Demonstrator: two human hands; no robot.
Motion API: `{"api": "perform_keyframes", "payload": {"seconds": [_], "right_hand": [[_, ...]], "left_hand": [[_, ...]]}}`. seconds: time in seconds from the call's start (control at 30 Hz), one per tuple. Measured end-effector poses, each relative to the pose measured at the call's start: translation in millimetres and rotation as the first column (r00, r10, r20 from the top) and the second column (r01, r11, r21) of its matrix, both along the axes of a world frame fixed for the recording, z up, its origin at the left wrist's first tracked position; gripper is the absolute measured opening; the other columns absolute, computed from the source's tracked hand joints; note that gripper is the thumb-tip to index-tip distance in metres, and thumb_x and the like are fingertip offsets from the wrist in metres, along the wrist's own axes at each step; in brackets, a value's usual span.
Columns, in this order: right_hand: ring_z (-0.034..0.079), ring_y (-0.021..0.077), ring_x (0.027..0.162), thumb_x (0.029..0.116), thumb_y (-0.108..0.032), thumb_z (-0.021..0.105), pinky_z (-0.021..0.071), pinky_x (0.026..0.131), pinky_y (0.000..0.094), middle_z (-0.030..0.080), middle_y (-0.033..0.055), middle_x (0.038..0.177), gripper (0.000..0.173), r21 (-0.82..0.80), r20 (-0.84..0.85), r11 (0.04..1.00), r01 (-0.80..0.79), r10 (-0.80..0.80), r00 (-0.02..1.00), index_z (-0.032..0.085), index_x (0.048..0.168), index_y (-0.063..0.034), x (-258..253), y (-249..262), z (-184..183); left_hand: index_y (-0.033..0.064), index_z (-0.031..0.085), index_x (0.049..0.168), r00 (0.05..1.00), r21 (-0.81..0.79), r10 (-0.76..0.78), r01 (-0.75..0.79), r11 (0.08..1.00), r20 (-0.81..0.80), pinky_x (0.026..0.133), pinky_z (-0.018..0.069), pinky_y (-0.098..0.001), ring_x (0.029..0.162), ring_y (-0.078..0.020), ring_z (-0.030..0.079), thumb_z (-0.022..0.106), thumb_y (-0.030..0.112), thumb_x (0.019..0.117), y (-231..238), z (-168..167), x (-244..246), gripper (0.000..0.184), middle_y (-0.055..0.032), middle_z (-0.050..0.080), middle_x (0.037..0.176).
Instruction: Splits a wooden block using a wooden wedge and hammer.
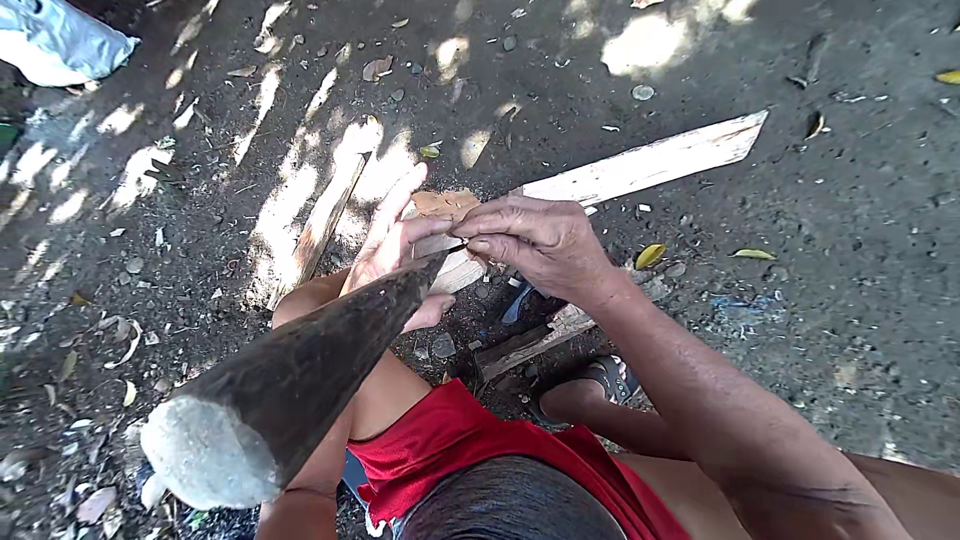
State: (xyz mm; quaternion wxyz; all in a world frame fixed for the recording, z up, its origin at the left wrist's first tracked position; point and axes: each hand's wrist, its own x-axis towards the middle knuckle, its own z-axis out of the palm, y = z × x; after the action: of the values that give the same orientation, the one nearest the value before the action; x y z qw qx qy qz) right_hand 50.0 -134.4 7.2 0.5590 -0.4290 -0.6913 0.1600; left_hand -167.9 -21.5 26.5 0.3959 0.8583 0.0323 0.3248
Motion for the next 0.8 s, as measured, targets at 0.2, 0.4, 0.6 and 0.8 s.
{"api": "perform_keyframes", "payload": {"seconds": [0.2, 0.4, 0.6, 0.8], "right_hand": [[0.07, 0.0222, 0.102, 0.1053, -0.007, 0.053, 0.0606, 0.089, 0.0348, 0.071, 0.0167, 0.108, 0.019, 0.203, 0.229, 0.951, 0.232, -0.276, 0.933, 0.067, 0.112, 0.003, -3, 6, -12], [0.073, 0.0185, 0.08, 0.1112, -0.016, 0.036, 0.0653, 0.079, 0.0457, 0.069, 0.005, 0.09, 0.027, -0.286, -0.428, 0.884, 0.37, -0.463, 0.776, 0.057, 0.115, 0.0006, 37, 19, -48], [0.072, 0.0175, 0.091, 0.1089, -0.034, 0.049, 0.0637, 0.083, 0.0401, 0.071, 0.0059, 0.109, 0.037, -0.246, -0.436, 0.957, 0.154, -0.251, 0.865, 0.063, 0.123, -0.0025, 22, -12, -53], [0.07, 0.0207, 0.079, 0.1073, -0.039, 0.052, 0.063, 0.076, 0.0431, 0.068, 0.0124, 0.107, 0.043, -0.743, -0.389, 0.601, 0.295, -0.745, 0.541, 0.059, 0.129, -0.0022, 43, -33, -172]], "left_hand": [[0.0042, 0.062, 0.126, 0.984, -0.04, 0.102, -0.108, 0.993, -0.143, 0.117, 0.0402, -0.0391, 0.143, -0.0262, 0.042, 0.088, 0.023, 0.0709, -12, 24, 2, 0.064, -0.0162, 0.043, 0.153], [0.0083, 0.063, 0.125, 0.997, 0.094, 0.076, -0.078, 0.993, 0.024, 0.117, 0.0383, -0.0465, 0.141, -0.0313, 0.04, 0.081, 0.05, 0.0743, -3, -8, 4, 0.068, -0.0171, 0.044, 0.147], [0.0131, 0.058, 0.13, 0.999, 0.069, 0.047, -0.046, 0.997, 0.0, 0.12, 0.0352, -0.0499, 0.148, -0.033, 0.034, 0.08, 0.052, 0.0777, -2, -14, 0, 0.069, -0.0167, 0.035, 0.158], [0.0177, 0.06, 0.129, 0.995, 0.033, 0.081, -0.08, 0.996, -0.051, 0.125, 0.0237, -0.0587, 0.153, -0.0395, 0.021, 0.082, 0.054, 0.0744, 1, -9, -3, 0.069, -0.0183, 0.022, 0.166]]}}
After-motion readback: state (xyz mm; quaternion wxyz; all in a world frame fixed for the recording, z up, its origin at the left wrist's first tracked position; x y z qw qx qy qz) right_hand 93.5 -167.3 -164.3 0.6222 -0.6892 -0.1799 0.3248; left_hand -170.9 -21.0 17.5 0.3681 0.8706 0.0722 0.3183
